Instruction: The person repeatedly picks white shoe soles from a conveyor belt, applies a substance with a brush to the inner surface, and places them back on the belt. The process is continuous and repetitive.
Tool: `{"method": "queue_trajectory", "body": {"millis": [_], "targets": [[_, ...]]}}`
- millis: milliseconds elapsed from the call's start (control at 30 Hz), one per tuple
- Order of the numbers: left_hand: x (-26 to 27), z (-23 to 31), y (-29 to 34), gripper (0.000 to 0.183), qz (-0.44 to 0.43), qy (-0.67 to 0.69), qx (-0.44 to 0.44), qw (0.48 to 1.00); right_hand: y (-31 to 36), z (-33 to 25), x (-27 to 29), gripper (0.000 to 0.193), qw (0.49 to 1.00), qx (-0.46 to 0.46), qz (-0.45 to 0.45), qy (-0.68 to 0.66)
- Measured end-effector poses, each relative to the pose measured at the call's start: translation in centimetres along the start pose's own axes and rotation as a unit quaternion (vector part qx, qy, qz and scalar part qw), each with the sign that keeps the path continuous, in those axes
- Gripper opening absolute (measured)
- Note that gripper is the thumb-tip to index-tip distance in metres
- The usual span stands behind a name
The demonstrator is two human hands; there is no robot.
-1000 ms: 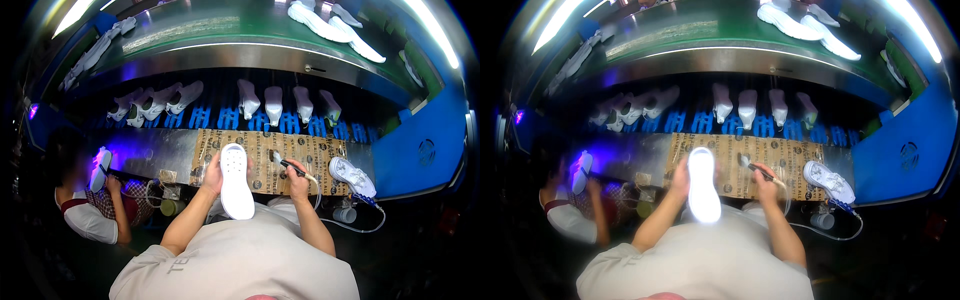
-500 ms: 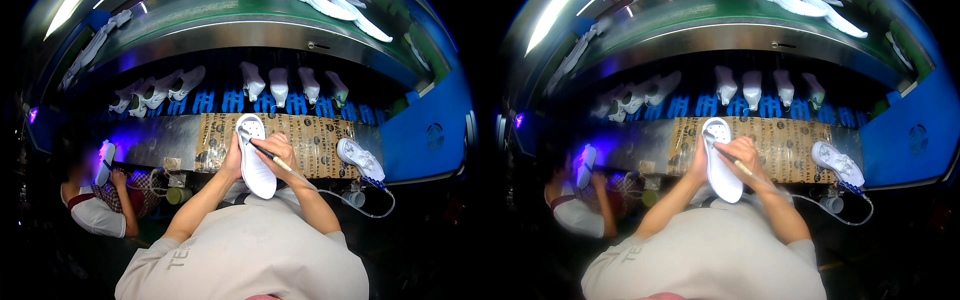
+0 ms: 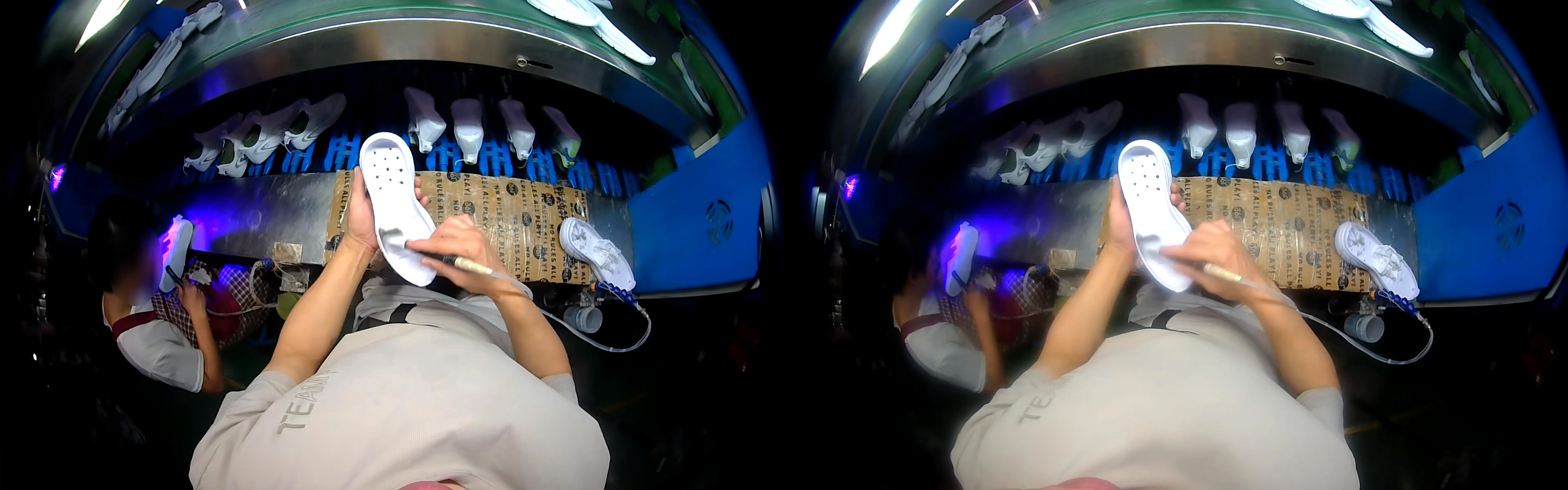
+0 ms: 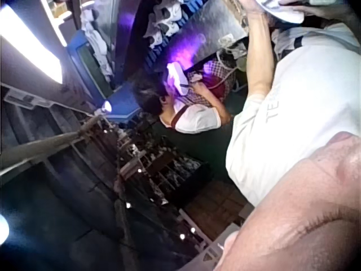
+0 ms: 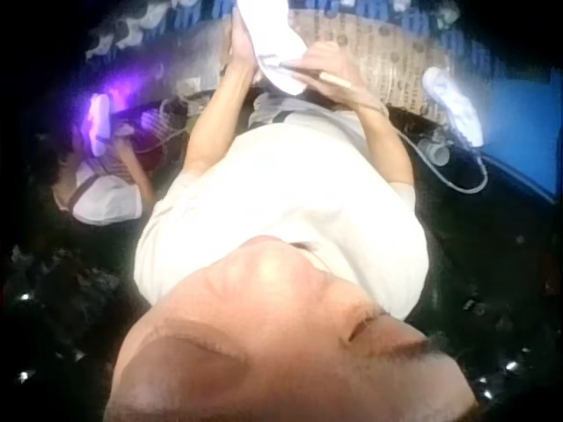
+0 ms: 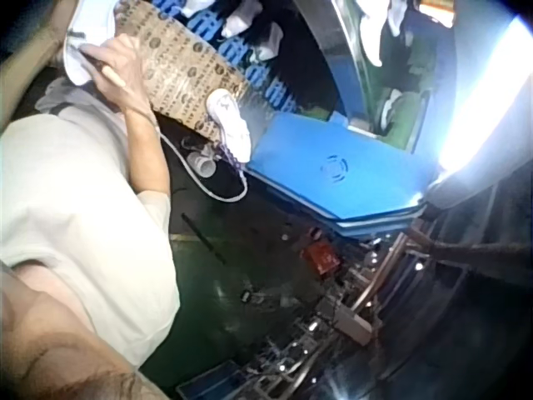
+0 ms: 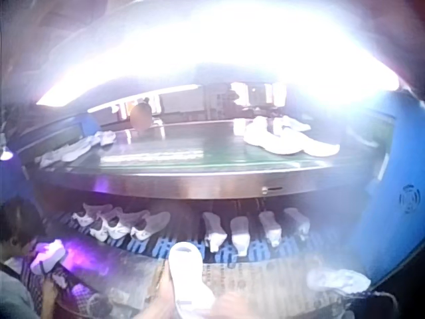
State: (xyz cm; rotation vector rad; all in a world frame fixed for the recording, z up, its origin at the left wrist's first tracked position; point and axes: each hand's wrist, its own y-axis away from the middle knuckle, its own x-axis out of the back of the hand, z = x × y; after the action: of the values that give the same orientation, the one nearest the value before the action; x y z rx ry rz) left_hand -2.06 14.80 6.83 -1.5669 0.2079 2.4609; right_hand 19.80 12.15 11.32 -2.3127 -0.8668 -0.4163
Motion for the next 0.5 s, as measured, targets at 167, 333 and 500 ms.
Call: {"method": "queue_trajectory", "body": {"millis": [167, 333, 500], "targets": [[-1.8, 3.0, -0.9, 0.084, -0.022, -0.064, 0.002, 0.998, -0.4, -0.5, 1.0, 0.031, 0.999, 0.003, -0.032, -0.039], [-3.8, 5.6, -2.8, 0.074, -0.057, -0.205, 0.049, 0.976, -1.2, -1.6, 1.8, 0.029, 0.985, 0.025, -0.163, -0.044], [-6.6, 6.4, -4.6, 0.071, 0.008, -0.524, 0.13, 0.842, -1.7, -2.0, 2.3, 0.031, 0.989, -0.01, -0.089, 0.121]]}}
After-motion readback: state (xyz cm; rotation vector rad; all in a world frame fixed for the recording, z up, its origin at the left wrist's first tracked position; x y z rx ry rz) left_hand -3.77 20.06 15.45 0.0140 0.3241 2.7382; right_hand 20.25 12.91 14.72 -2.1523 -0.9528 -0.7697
